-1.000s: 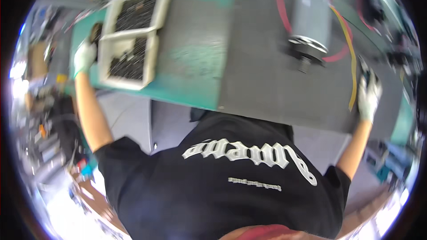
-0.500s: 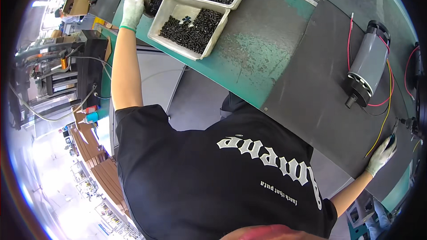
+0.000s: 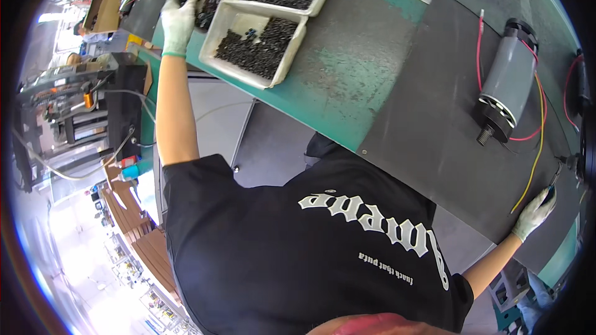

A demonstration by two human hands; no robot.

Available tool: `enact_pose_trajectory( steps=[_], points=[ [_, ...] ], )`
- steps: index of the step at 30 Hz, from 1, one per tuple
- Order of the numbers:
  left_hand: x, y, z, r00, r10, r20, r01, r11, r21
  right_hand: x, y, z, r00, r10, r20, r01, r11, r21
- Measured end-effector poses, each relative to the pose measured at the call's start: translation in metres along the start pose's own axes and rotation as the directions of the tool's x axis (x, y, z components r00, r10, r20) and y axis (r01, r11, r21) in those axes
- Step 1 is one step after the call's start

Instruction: Assembling electronic components by attaching parts to a motor using an electric screwdriver and adjusting wires with pliers.

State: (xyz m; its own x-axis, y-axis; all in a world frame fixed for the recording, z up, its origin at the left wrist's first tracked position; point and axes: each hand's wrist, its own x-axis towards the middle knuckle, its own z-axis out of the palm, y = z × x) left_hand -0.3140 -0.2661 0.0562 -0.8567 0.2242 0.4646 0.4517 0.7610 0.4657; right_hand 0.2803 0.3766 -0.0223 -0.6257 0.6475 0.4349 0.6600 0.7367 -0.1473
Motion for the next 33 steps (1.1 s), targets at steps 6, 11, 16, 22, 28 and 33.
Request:
enact_pose_trajectory(
  steps=[6,11,16,22,28,33],
  points=[
    [-0.087,0.249,0.059,0.997,-0.018,0.077,0.076,0.480,-0.874,0.010,-0.126,-0.059,0.868,0.485,0.110,-0.308,0.350,0.885],
    [-0.143,0.394,0.083,0.947,0.117,0.300,0.300,0.023,-0.954,0.058,-0.254,-0.106,0.885,-0.441,-0.149,0.454,0.747,0.485],
    [-0.140,0.416,0.077,0.934,0.158,0.322,0.323,0.020,-0.946,0.061,-0.262,-0.128,0.845,-0.508,-0.167,0.534,0.788,0.307],
    [-0.138,0.418,0.067,0.931,0.123,0.343,0.331,0.106,-0.938,0.067,-0.266,-0.131,0.809,-0.551,-0.207,0.587,0.781,0.212],
    [-0.140,0.419,0.063,0.922,0.091,0.376,0.354,0.193,-0.915,0.072,-0.263,-0.133,0.770,-0.606,-0.201,0.633,0.765,0.119],
    [-0.139,0.418,0.066,0.919,0.099,0.381,0.355,0.209,-0.911,0.076,-0.260,-0.130,0.759,-0.620,-0.199,0.648,0.748,0.146]
  ],
)
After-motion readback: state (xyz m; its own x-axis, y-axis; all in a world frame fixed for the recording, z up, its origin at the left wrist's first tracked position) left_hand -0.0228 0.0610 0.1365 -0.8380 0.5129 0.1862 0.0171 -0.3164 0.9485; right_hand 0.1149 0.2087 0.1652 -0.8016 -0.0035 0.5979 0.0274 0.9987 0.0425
